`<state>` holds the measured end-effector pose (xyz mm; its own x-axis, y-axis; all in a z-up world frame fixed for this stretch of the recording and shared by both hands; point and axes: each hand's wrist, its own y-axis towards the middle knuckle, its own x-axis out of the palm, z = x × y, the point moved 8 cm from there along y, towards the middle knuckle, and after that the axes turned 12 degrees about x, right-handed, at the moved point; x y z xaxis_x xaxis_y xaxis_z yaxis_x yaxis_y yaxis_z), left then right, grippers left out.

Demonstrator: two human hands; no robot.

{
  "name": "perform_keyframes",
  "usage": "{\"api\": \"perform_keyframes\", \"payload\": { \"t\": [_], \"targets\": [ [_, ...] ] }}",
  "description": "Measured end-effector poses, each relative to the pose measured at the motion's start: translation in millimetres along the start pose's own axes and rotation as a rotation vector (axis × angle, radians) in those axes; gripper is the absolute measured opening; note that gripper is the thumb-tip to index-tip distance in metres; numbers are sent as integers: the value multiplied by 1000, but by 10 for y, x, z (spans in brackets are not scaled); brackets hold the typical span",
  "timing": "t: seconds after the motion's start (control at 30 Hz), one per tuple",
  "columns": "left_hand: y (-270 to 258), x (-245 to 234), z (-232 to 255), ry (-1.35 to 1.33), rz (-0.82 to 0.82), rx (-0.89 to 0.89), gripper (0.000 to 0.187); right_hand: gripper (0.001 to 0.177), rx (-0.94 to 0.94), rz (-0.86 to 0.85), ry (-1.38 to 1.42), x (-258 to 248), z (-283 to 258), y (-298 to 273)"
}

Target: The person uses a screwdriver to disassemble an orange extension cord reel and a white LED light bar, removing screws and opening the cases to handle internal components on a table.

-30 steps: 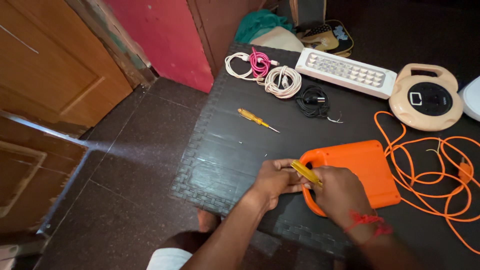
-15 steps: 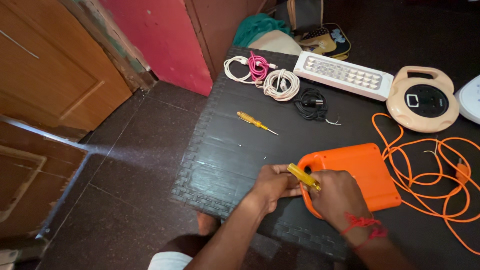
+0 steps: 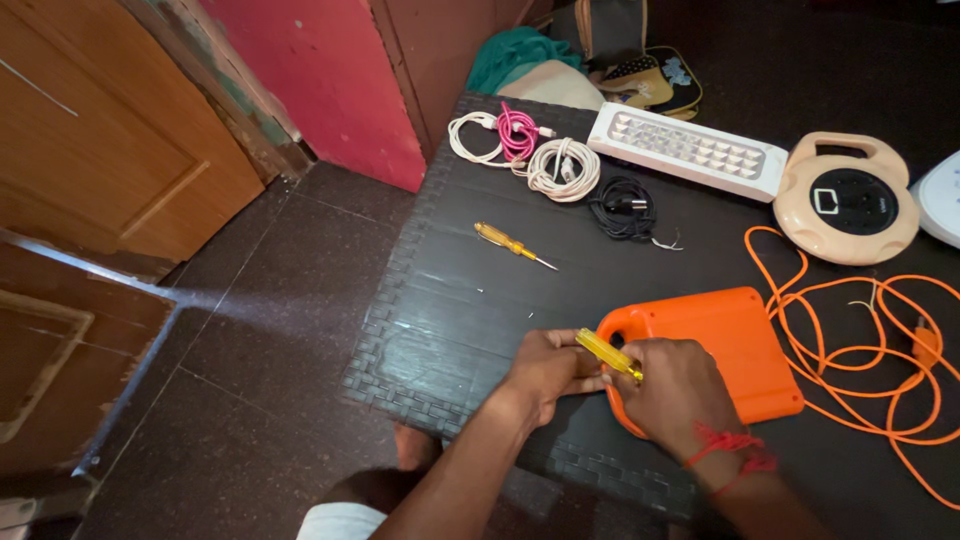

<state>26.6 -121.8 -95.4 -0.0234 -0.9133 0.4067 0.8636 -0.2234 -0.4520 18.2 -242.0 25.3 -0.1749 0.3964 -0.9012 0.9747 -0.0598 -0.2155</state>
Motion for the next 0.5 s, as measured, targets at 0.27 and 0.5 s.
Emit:
{"api": "perform_keyframes", "payload": {
  "t": [0.27, 0.5],
  "targets": [
    [-33, 29, 45, 32, -4, 6, 18, 13, -63, -25, -15, 8, 62, 59],
    [-58, 73, 91, -11, -13, 17, 20, 16, 22, -98, -17, -27, 42, 41]
  ]
}}
